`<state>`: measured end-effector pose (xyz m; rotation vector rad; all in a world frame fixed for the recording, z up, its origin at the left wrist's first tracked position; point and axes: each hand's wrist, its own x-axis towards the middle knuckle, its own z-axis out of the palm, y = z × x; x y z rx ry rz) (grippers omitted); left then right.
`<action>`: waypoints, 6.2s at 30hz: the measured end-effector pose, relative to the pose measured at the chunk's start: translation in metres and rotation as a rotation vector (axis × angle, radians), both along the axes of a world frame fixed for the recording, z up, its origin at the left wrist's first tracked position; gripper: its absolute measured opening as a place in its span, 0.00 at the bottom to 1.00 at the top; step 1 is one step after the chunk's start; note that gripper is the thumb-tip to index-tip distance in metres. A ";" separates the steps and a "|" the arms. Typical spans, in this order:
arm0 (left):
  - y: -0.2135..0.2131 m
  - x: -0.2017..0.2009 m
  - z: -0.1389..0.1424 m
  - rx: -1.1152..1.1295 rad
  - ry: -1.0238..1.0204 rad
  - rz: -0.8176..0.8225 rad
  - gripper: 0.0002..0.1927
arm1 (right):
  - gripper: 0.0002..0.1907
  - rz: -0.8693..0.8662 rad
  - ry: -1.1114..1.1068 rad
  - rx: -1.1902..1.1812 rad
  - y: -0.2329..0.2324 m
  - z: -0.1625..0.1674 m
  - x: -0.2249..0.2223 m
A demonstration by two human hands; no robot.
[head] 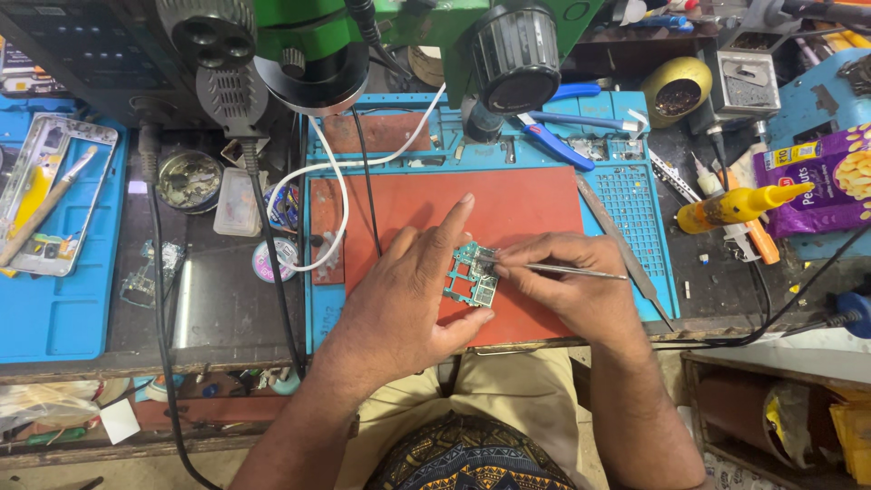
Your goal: The person holds a green phone motherboard on a red mat and works on it with tweezers, repositioning the board and probing its components. They then set the tweezers down, pick up a blue-handled soldering iron, and solder points on the board while steadying it with the other hand.
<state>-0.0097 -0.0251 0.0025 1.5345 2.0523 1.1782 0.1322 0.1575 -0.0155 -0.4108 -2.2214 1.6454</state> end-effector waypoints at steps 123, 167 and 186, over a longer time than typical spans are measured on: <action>0.004 0.003 -0.003 0.002 0.059 0.002 0.55 | 0.08 -0.065 0.021 -0.012 0.001 -0.012 0.025; 0.003 0.001 -0.006 0.008 0.057 -0.005 0.56 | 0.09 0.010 0.060 0.135 -0.001 -0.008 0.020; 0.002 0.000 -0.006 -0.006 0.044 -0.011 0.56 | 0.09 0.105 0.078 0.261 0.000 0.003 0.014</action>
